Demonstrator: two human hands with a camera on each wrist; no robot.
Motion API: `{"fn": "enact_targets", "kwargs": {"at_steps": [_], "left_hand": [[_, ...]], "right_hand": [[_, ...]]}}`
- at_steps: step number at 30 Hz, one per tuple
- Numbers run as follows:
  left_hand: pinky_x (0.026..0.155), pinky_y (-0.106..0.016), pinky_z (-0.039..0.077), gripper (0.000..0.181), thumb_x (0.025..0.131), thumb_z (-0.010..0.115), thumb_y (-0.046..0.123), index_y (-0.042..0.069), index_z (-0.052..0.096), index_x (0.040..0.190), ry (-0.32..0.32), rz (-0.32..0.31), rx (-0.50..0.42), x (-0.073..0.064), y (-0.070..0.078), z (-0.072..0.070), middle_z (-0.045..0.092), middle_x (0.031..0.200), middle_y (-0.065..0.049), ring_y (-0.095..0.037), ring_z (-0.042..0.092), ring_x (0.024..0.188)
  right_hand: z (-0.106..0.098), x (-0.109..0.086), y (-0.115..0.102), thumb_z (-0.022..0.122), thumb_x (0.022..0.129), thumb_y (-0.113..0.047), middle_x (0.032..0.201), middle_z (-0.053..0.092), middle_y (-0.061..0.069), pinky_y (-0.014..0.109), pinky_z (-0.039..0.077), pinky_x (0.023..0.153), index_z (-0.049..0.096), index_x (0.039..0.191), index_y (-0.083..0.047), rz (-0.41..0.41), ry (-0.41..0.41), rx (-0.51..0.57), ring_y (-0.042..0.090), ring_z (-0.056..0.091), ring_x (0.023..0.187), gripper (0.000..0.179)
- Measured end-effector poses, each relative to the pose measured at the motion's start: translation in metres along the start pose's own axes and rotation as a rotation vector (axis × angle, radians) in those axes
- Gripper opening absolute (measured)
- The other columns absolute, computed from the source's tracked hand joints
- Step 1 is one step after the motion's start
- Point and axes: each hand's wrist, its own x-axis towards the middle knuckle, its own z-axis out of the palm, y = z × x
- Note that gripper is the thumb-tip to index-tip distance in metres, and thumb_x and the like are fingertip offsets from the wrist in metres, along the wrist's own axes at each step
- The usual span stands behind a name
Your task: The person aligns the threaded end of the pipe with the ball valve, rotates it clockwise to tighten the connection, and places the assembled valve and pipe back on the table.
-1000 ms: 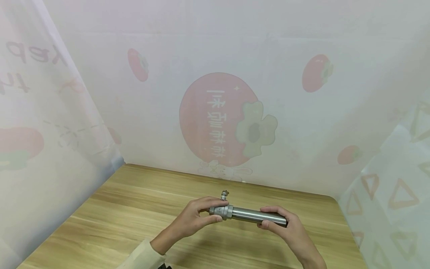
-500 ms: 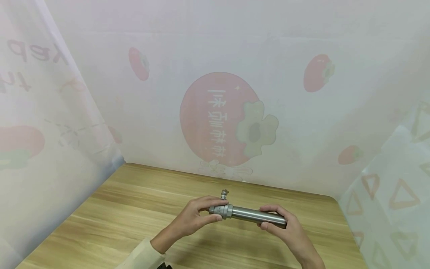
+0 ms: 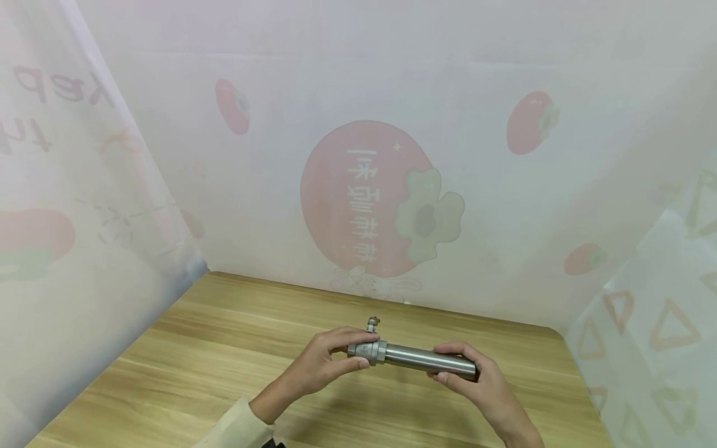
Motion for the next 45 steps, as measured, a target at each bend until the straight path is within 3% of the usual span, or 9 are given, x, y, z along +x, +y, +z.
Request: {"fn": "enact_targets", "kwargs": {"at_steps": [20,29,37,45], "left_hand": [[0.094,-0.029,0.064,0.044,0.101,0.080,0.021,0.013,0.071,0.144,0.002,-0.002,-0.003,-0.0012,0.0009,0.0002,0.074,0.139,-0.007,-0.008,0.069,0.114],[0.094,-0.031,0.065,0.044,0.101,0.079,0.021,0.017,0.072,0.144,0.003,-0.005,0.002,-0.0009,0.0011,-0.0002,0.074,0.140,-0.007,-0.009,0.069,0.115],[0.094,-0.034,0.065,0.045,0.102,0.079,0.021,0.010,0.071,0.144,0.000,-0.003,0.008,0.0005,0.0012,0.0003,0.074,0.139,-0.008,-0.010,0.070,0.115],[0.093,-0.031,0.065,0.044,0.102,0.079,0.022,0.016,0.072,0.144,0.010,-0.011,0.008,-0.0002,0.0008,0.0002,0.074,0.139,-0.007,-0.009,0.070,0.113]], "right_hand": [[-0.0012,0.0004,-0.0030,0.066,0.109,-0.007,0.132,0.074,0.004,0.032,0.064,0.100,0.059,0.147,0.005,0.046,0.026,-0.002,0.030,0.079,0.113,0.041],[0.0001,0.0006,-0.0044,0.066,0.109,-0.011,0.132,0.074,0.003,0.031,0.064,0.100,0.060,0.148,0.004,0.078,0.049,-0.008,0.025,0.079,0.111,0.042],[0.0021,0.0009,-0.0037,0.064,0.111,-0.009,0.136,0.072,0.000,0.034,0.064,0.100,0.055,0.149,0.008,0.028,0.033,-0.007,0.021,0.077,0.111,0.043],[0.0012,-0.0001,-0.0014,0.064,0.107,0.000,0.136,0.073,-0.005,0.032,0.065,0.099,0.054,0.148,0.008,-0.031,-0.001,0.018,0.019,0.077,0.113,0.042]]}}
